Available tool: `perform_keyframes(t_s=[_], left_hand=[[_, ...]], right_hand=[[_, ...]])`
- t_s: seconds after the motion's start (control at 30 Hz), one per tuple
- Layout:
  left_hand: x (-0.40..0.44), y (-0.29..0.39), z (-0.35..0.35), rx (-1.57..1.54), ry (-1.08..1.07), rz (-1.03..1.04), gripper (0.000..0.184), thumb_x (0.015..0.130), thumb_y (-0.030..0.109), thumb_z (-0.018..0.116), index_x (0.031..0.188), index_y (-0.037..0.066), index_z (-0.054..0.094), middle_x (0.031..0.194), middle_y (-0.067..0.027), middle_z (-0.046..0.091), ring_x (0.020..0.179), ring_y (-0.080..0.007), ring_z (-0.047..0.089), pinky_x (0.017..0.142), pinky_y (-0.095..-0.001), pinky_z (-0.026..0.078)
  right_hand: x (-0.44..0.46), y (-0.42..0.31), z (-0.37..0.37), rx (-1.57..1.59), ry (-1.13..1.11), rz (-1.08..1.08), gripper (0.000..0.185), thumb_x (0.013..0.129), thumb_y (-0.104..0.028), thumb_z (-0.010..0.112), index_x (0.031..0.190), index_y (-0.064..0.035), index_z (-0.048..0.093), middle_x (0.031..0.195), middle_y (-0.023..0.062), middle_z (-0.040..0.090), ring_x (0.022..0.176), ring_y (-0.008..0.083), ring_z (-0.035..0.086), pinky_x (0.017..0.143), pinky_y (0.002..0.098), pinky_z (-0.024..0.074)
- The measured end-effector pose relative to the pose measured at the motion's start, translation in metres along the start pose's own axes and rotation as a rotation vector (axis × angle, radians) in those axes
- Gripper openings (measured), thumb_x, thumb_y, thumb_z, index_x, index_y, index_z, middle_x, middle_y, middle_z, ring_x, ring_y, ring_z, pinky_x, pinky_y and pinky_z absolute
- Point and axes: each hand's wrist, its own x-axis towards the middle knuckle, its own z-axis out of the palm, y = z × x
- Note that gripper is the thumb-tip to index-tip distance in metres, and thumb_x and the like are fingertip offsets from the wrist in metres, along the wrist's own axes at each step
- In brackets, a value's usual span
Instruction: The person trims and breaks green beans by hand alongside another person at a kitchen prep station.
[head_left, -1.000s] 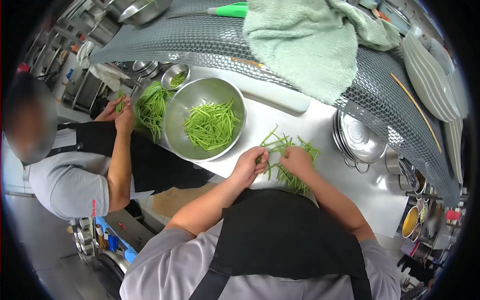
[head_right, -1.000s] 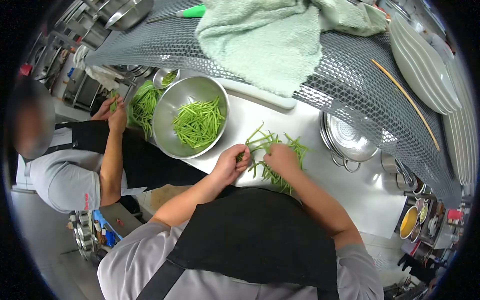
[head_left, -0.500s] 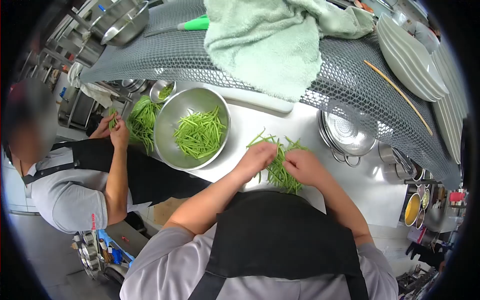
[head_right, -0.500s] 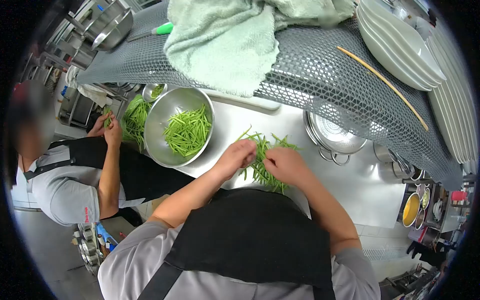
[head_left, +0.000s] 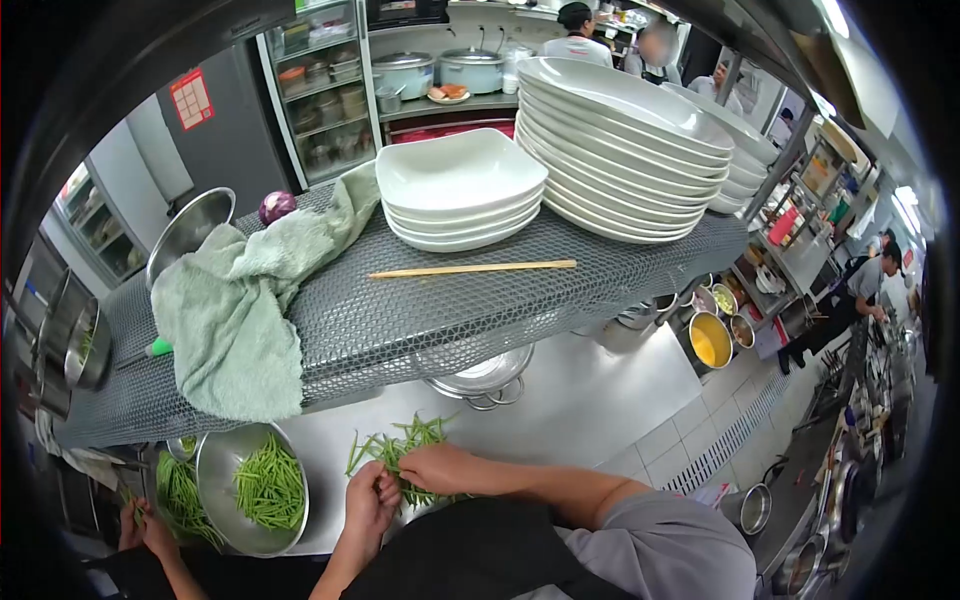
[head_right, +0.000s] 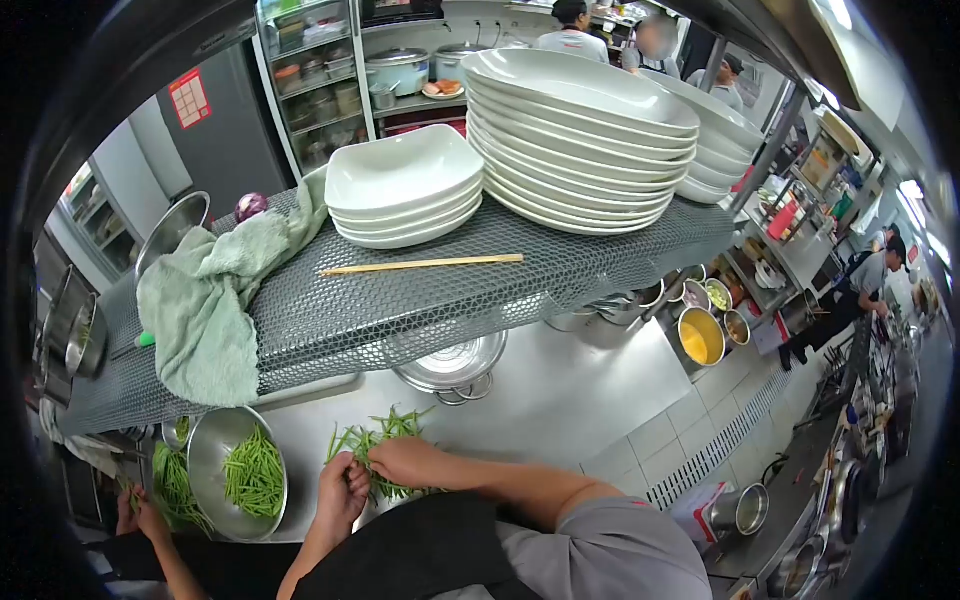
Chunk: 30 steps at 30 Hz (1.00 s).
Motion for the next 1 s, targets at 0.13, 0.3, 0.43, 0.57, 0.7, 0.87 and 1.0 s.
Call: perform_keyframes(t_s=[0.13, 0.3, 0.43, 0.57, 0.7, 0.87, 1.0], left_hand=[[0.0, 0.002, -0.007, -0.242, -0.052, -0.124, 0.019, 0.092, 0.018, 0.049, 0.075, 0.009, 0.047, 0.061, -0.0001, 0.041, 0.047, -0.0087, 0.033, 0.043, -0.0226, 0.025], [-0.003, 0.0, -0.007, -0.191, -0.035, -0.166, 0.019, 0.092, 0.02, 0.048, 0.077, 0.008, 0.048, 0.062, -0.0003, 0.041, 0.046, -0.0086, 0.034, 0.043, -0.0225, 0.026], [-0.006, 0.004, -0.007, -0.26, -0.129, -0.173, 0.016, 0.088, 0.019, 0.05, 0.078, 0.006, 0.049, 0.062, -0.0004, 0.041, 0.047, -0.0091, 0.035, 0.042, -0.023, 0.027], [-0.008, 0.002, -0.008, -0.26, -0.208, -0.083, 0.014, 0.084, 0.015, 0.047, 0.081, 0.001, 0.051, 0.066, -0.0051, 0.045, 0.048, -0.0093, 0.034, 0.044, -0.0225, 0.027], [-0.014, 0.005, 0.003, -0.194, -0.144, -0.069, 0.019, 0.09, 0.018, 0.045, 0.084, 0.002, 0.054, 0.066, -0.0059, 0.046, 0.047, -0.0098, 0.033, 0.044, -0.0226, 0.028], [-0.022, 0.003, 0.015, -0.067, -0.212, -0.091, 0.034, 0.1, 0.028, 0.037, 0.086, 0.002, 0.053, 0.067, -0.0042, 0.046, 0.048, -0.009, 0.032, 0.045, -0.0219, 0.027], [-0.022, 0.004, 0.015, -0.005, -0.232, 0.028, 0.027, 0.099, 0.024, 0.041, 0.084, 0.004, 0.053, 0.066, -0.0023, 0.045, 0.05, -0.0083, 0.032, 0.046, -0.0219, 0.026]], right_hand=[[-0.001, 0.0, 0.003, 0.165, 0.138, -0.027, 0.018, 0.088, -0.021, 0.055, 0.086, -0.0038, 0.057, 0.082, 0.0158, 0.06, 0.082, 0.0373, 0.06, 0.071, 0.0481, 0.0458], [0.001, -0.01, -0.009, 0.249, 0.113, -0.157, 0.021, 0.091, -0.025, 0.058, 0.087, -0.0045, 0.056, 0.078, 0.0122, 0.059, 0.074, 0.0326, 0.058, 0.065, 0.0416, 0.0461], [0.008, -0.011, -0.014, 0.877, 0.175, 0.076, 0.02, 0.094, -0.025, 0.06, 0.092, -0.0054, 0.059, 0.075, 0.0024, 0.061, 0.062, 0.0107, 0.054, 0.056, 0.0265, 0.0443], [0.012, -0.011, -0.048, 1.131, 0.188, 0.195, 0.015, 0.096, -0.019, 0.057, 0.098, -0.0041, 0.059, 0.075, 0.0036, 0.061, 0.058, 0.007, 0.052, 0.052, 0.0209, 0.0419], [0.008, -0.019, -0.057, 1.154, 0.123, 0.178, 0.014, 0.096, -0.016, 0.056, 0.098, -0.0025, 0.059, 0.075, 0.0044, 0.06, 0.057, 0.007, 0.051, 0.051, 0.0198, 0.0403], [0.01, -0.019, -0.047, 1.05, 0.102, 0.222, 0.012, 0.095, -0.014, 0.055, 0.098, -0.0023, 0.058, 0.075, 0.0044, 0.059, 0.055, 0.0068, 0.049, 0.05, 0.0193, 0.0388], [0.012, -0.017, -0.042, 1.033, 0.16, 0.224, 0.01, 0.094, -0.012, 0.056, 0.098, -0.0026, 0.058, 0.076, 0.0052, 0.061, 0.055, 0.0068, 0.049, 0.05, 0.0198, 0.0385]])
